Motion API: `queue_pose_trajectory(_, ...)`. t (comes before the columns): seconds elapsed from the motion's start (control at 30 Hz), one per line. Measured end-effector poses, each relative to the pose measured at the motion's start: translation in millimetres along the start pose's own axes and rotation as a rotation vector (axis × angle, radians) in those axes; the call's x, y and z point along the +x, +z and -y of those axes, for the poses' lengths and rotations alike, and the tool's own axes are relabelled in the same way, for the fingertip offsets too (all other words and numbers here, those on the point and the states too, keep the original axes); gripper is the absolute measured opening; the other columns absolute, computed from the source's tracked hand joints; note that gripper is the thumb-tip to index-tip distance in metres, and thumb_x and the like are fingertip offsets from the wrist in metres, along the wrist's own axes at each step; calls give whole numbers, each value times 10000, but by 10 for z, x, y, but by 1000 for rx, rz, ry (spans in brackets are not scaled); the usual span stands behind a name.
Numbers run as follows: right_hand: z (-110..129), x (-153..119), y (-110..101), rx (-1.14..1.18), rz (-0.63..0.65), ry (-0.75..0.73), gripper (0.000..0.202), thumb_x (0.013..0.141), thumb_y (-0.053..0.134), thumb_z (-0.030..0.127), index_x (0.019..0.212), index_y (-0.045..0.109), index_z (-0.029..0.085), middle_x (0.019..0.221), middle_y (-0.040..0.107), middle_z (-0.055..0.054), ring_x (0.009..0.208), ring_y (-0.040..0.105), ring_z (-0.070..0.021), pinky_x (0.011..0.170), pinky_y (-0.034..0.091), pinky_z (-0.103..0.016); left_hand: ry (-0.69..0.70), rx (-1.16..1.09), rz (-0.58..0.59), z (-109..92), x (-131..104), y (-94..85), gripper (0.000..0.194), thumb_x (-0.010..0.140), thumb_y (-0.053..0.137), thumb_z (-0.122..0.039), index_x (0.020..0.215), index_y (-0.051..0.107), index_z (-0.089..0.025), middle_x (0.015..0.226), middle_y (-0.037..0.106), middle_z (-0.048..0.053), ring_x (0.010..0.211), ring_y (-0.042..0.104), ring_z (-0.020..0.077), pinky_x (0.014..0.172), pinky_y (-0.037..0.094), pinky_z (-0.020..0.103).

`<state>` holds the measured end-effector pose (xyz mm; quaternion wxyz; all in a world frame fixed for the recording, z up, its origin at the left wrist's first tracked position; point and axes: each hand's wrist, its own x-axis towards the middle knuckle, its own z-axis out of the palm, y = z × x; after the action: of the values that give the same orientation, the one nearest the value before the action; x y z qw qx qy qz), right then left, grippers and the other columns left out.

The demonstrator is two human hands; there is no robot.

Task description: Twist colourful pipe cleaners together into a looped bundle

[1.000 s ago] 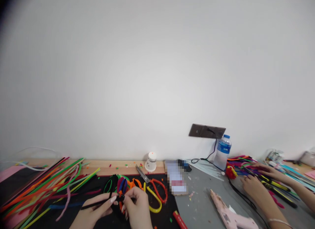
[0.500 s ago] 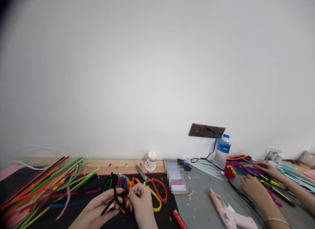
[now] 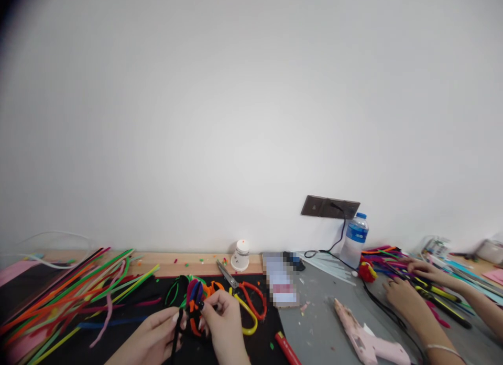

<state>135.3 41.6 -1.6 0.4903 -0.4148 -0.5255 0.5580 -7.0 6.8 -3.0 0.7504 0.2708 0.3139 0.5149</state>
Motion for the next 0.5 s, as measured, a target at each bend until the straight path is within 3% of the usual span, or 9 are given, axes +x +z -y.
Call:
queue_pose_trajectory(0.13,23,-3,8,45,-29,3,319,626,675,381,571,457,155,387,488,56,301,345,-33,337,241,-151,42,1,40,103,84,-61,283,528,796,-349,591,601,-155,575,618,3,542,554,110,511,382,194)
queue_pose_trajectory(0.3,0,13,0,123,-26,-2,350,601,693,415,588,455,158,373,497,54,291,372,-43,323,254,-148,73,209,-4,224,153,-158,438,513,772,-445,818,625,-167,534,537,-39,473,464,86,438,303,177)
queue_pose_trajectory(0.43,-4,14,2,128,-17,0,370,598,700,428,588,447,158,370,495,54,285,372,-38,322,253,-142,37,483,58,208,138,-156,433,556,686,-551,580,561,-138,469,485,-56,389,326,37,410,233,166)
queue_pose_trajectory(0.5,-1,14,6,136,-10,-6,365,597,710,415,601,458,151,379,490,59,300,392,-38,335,264,-137,56,554,36,171,117,-131,431,579,663,-555,545,504,-156,456,462,-74,384,304,35,407,237,162)
